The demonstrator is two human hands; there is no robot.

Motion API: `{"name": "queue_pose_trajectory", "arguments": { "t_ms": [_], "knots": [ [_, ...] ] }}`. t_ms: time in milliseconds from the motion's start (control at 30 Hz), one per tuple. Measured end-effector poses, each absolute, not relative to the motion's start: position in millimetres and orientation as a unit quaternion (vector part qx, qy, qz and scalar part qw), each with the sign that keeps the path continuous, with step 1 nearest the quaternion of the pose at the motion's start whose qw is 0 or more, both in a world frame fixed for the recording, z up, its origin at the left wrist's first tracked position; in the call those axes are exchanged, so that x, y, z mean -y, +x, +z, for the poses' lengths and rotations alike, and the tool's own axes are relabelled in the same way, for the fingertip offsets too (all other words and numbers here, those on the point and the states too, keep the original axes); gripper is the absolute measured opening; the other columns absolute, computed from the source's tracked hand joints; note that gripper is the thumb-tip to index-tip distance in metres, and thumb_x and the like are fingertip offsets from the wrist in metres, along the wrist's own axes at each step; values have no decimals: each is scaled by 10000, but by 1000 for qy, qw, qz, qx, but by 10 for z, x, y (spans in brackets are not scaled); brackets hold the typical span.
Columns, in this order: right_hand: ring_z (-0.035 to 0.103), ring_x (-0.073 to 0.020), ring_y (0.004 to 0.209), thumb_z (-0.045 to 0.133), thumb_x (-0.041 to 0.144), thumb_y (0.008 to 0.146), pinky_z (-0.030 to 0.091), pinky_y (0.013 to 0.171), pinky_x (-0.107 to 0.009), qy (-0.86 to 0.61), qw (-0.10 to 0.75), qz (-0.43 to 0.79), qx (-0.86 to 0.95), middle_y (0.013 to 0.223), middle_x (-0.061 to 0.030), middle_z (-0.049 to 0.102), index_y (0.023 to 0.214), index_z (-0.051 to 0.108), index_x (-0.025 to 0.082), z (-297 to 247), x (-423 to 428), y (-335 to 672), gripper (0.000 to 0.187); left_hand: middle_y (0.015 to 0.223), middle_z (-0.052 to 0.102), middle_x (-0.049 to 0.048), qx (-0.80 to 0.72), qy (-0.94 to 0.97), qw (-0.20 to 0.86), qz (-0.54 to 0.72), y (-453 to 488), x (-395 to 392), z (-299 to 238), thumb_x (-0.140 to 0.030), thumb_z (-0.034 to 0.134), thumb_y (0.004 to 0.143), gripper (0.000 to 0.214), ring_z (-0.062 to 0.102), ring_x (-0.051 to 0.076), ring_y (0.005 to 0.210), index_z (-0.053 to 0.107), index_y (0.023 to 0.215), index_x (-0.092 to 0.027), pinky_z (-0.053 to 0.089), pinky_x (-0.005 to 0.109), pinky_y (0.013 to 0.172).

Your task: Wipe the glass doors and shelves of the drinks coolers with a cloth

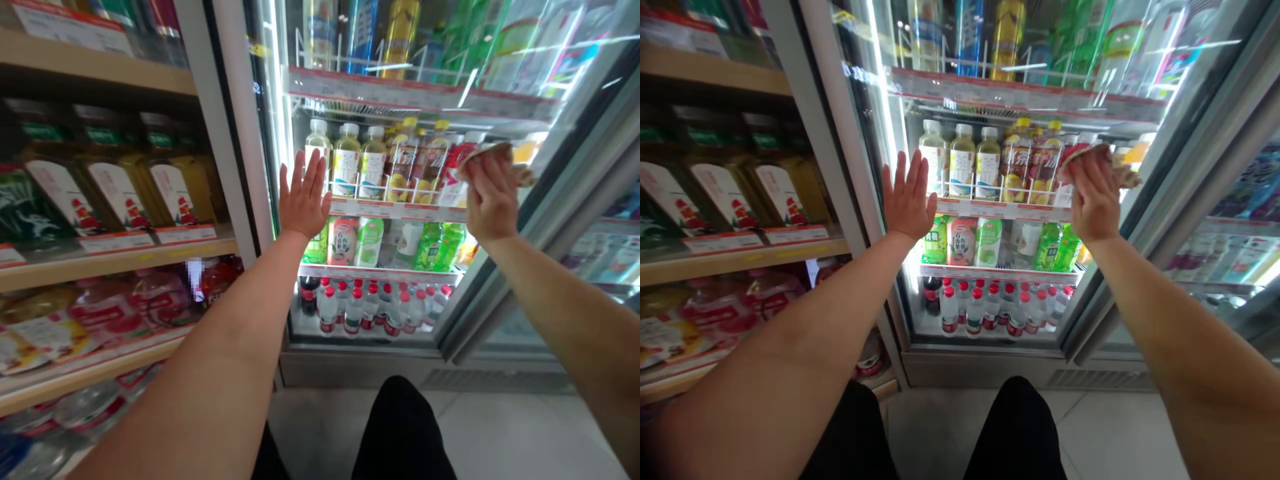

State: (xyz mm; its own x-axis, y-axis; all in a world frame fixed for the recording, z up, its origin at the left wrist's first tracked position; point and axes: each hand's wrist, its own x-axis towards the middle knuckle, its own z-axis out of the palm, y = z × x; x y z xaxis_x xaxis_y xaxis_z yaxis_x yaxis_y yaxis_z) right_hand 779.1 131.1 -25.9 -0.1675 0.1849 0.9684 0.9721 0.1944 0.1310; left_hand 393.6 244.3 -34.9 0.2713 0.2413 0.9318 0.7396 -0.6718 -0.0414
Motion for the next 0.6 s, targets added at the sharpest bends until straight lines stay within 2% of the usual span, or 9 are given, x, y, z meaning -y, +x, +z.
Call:
{"name": "queue_pose_trajectory", "arguments": {
  "t_ms": [100,133,200,267,333,433,500,600],
  "knots": [
    [368,-343,1558,321,393,1094,285,1317,-568,-508,550,-414,518,1624,-91,463,1539,558,201,-485,-1365,7829,540,1725,282,31,323,-758,241,-512,3942,-2422,-342,-295,478,980,728,88,261,1633,300,1680,-206,-108,483,1339],
    [339,-351,1571,321,400,1087,287,1313,-588,-526,558,-400,503,1642,-115,430,1556,535,174,-627,-1372,7822,562,1726,281,38,323,-759,243,-511,3944,-2420,-342,-297,474,979,729,88,265,1632,298,1680,-199,-113,479,1338],
    [327,-366,1576,338,401,1063,296,1303,-620,-539,541,-395,511,1622,-164,450,1537,546,115,-886,-1364,7829,591,1728,276,43,322,-761,244,-508,3944,-2425,-344,-315,468,984,725,85,269,1632,298,1679,-196,-125,475,1334],
    [346,-359,1569,368,412,1051,308,1306,-592,-532,515,-403,538,1601,-171,478,1499,589,113,-977,-1330,7905,583,1728,275,39,319,-763,242,-508,3944,-2434,-346,-324,464,989,719,78,269,1633,300,1679,-200,-130,477,1333],
    [360,-347,1564,374,415,1049,292,1318,-556,-533,509,-403,542,1609,-148,473,1502,597,145,-871,-1292,8037,573,1727,280,34,317,-762,238,-513,3942,-2439,-346,-322,467,990,717,73,266,1634,307,1678,-202,-129,472,1335],
    [350,-338,1568,354,380,1041,264,1330,-516,-558,548,-385,490,1642,-117,430,1550,555,177,-648,-1278,8187,584,1728,274,41,320,-762,231,-514,3942,-2432,-342,-328,476,988,724,74,274,1633,309,1679,-192,-124,474,1336],
    [339,-340,1574,351,341,1016,270,1330,-509,-574,573,-378,446,1652,-140,406,1568,529,134,-686,-1286,8180,615,1728,271,48,321,-763,230,-512,3942,-2421,-339,-325,481,986,727,73,280,1633,310,1679,-184,-117,484,1336],
    [337,-371,1571,344,350,1003,282,1316,-565,-584,574,-379,431,1633,-216,409,1548,529,48,-996,-1267,8092,650,1724,288,47,316,-762,230,-516,3941,-2410,-339,-315,488,983,723,76,278,1632,318,1676,-198,-99,495,1338]
  ]
}}
